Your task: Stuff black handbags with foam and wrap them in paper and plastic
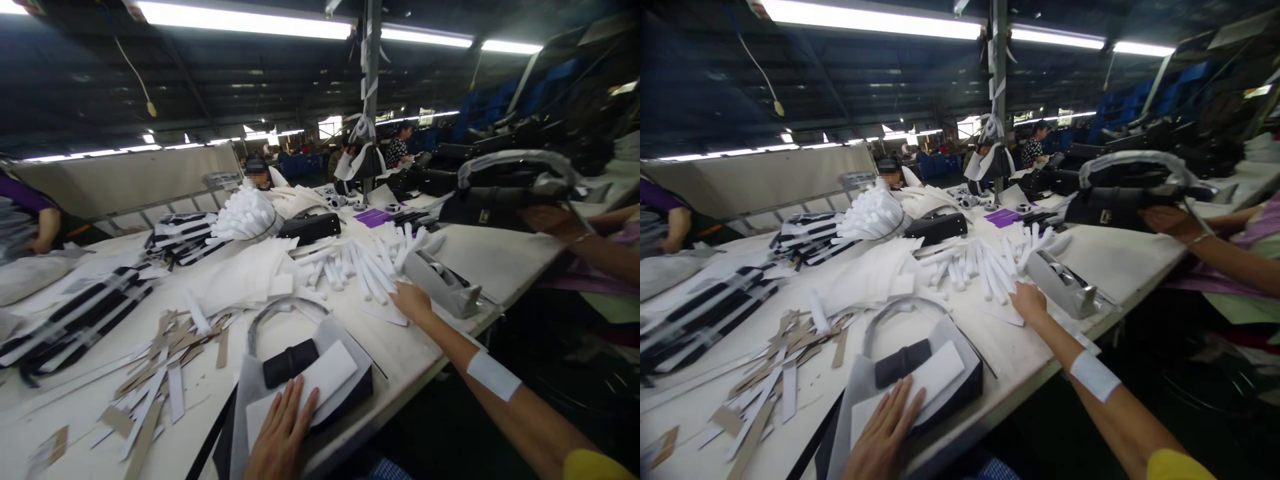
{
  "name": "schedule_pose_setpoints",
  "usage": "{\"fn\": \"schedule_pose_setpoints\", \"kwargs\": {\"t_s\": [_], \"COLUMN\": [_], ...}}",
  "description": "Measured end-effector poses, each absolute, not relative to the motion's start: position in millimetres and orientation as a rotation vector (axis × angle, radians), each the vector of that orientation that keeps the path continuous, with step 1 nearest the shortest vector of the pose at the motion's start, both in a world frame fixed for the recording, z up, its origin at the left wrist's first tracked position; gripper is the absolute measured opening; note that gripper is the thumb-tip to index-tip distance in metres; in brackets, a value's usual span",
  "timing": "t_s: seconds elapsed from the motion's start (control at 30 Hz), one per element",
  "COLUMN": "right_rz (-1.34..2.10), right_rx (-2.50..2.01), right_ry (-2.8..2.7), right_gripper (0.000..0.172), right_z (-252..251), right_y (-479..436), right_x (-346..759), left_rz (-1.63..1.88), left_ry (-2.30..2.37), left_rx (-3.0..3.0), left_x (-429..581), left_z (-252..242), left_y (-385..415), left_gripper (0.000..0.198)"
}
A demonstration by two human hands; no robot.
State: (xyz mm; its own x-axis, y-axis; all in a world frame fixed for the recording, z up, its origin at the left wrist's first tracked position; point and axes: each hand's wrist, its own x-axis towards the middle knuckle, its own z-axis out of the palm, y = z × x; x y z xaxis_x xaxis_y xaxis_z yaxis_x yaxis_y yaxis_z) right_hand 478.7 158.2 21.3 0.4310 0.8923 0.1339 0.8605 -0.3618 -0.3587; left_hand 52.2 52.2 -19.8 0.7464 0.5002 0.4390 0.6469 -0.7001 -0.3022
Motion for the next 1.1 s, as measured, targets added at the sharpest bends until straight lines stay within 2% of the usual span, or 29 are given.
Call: {"fn": "schedule_pose_setpoints", "kwargs": {"t_s": [0.23, 0.33, 0.43, 0.6, 0.8, 0.87, 1.0, 1.1], "right_rz": [0.174, 0.277, 0.364, 0.089, -0.205, -0.258, -0.291, -0.233], "right_rx": [-2.016, -1.653, -1.321, -1.275, -1.284, -1.266, -1.172, -1.063], "right_ry": [-1.505, -1.655, -1.878, -1.978, -1.891, -1.87, -1.84, -1.92], "right_gripper": [0.037, 0.029, 0.019, 0.03, 0.032, 0.029, 0.029, 0.03], "right_z": [40.4, 47.4, 41.4, 8.5, -13.5, -18.7, -27.0, -20.1], "right_y": [106.5, 56.8, 10.5, -26.4, -11.4, -3.2, 2.4, -3.0], "right_x": [475.8, 453.4, 422.4, 359.8, 295.1, 282.9, 277.7, 287.7], "left_rz": [-0.486, -0.429, -0.301, -0.145, -0.149, -0.134, -0.114, -0.221], "left_ry": [-0.961, -1.071, -1.15, -1.194, -1.16, -1.195, -1.239, -1.188], "left_rx": [-2.672, -2.833, -3.006, -3.096, -3.104, -3.109, -3.065, -2.973], "left_x": [51.5, 52.1, 54.3, 57.9, 57.4, 57.4, 58.4, 58.8], "left_z": [-9.0, 5.7, 25.3, 44.0, 47.6, 47.4, 36.0, 18.9], "left_y": [56.9, 60.1, 64.8, 71.3, 71.3, 69.1, 61.7, 56.0], "left_gripper": [0.085, 0.083, 0.071, 0.059, 0.056, 0.06, 0.081, 0.079]}}
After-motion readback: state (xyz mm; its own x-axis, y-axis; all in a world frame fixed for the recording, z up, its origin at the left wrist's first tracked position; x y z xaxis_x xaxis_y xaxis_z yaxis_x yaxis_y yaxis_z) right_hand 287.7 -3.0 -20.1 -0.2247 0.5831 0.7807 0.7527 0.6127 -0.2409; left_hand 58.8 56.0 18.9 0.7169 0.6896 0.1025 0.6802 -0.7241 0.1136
